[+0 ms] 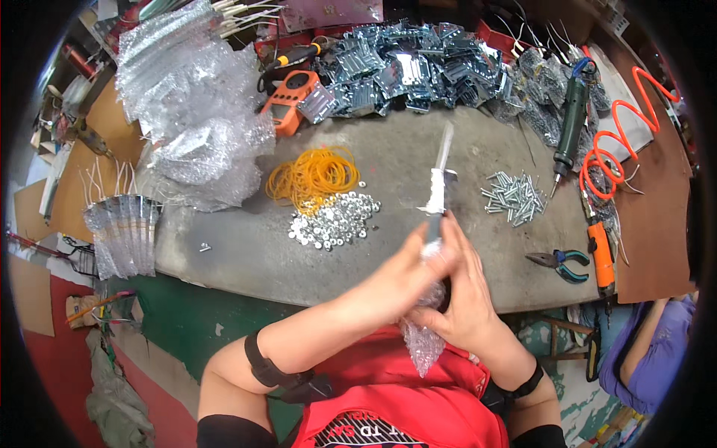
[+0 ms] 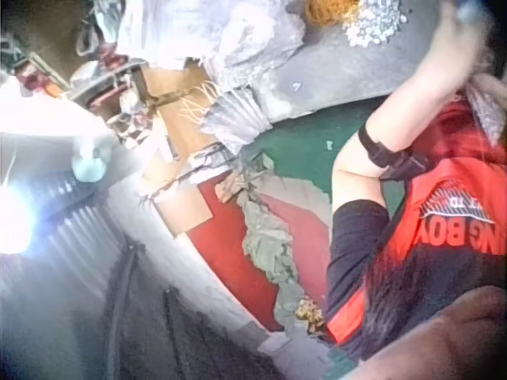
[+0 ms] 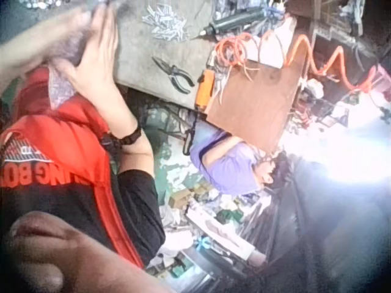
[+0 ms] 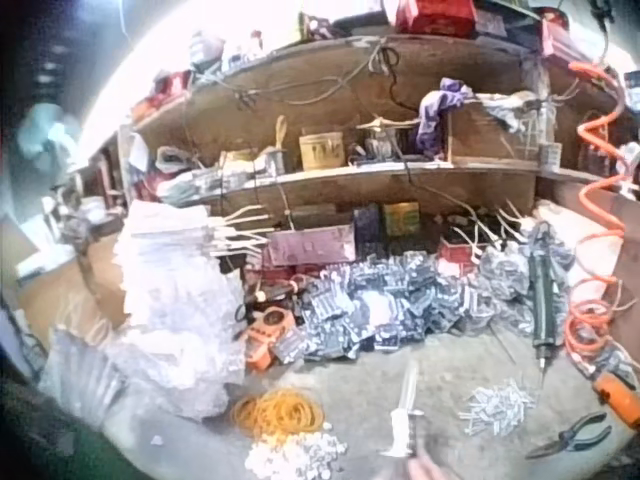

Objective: Assembling small metal components using an electric screwdriver and pliers at a workshop bench.

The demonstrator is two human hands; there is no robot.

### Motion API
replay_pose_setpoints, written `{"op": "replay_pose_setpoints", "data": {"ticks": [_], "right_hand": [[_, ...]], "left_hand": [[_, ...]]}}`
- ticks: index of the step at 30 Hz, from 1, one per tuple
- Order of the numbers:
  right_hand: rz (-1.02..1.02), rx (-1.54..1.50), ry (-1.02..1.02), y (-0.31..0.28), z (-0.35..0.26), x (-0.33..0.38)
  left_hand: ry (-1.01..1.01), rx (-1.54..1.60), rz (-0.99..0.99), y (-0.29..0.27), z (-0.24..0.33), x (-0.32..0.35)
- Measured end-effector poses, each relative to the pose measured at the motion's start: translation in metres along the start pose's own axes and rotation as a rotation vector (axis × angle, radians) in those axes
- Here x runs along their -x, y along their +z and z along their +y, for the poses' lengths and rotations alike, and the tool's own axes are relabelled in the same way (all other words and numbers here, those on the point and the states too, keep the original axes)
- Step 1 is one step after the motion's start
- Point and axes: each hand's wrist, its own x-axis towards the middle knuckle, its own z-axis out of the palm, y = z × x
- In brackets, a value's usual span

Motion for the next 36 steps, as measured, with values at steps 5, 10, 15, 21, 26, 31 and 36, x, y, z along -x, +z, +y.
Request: {"op": "replay_pose_setpoints", "data": {"ticks": [5, 10, 15, 21, 26, 31, 36], "right_hand": [[0.093, -0.216, 0.27, -0.003, 0.007, 0.012], [0.125, -0.14, 0.2, 0.0, 0.015, 0.006], [0.129, -0.191, 0.221, -0.005, 0.013, 0.004], [0.122, -0.136, 0.225, -0.007, 0.017, 0.005], [0.111, -0.156, 0.237, -0.006, 0.018, 0.007], [0.112, -0.193, 0.192, -0.002, 0.024, 0.005], [0.101, -0.237, 0.212, -0.001, 0.022, 0.004]], "left_hand": [[0.165, -0.817, -0.3, -0.02, 0.015, -0.005], [0.313, -1.582, 0.338, -0.087, 0.061, -0.071], [0.605, -1.988, 0.883, -0.156, 0.069, -0.116], [0.59, -1.762, 0.962, -0.159, 0.079, -0.109], [0.402, -0.735, 0.534, -0.107, 0.085, -0.053], [0.438, -0.695, 0.158, -0.062, 0.04, -0.026], [0.588, -0.974, 0.246, -0.054, 0.009, -0.053]]}}
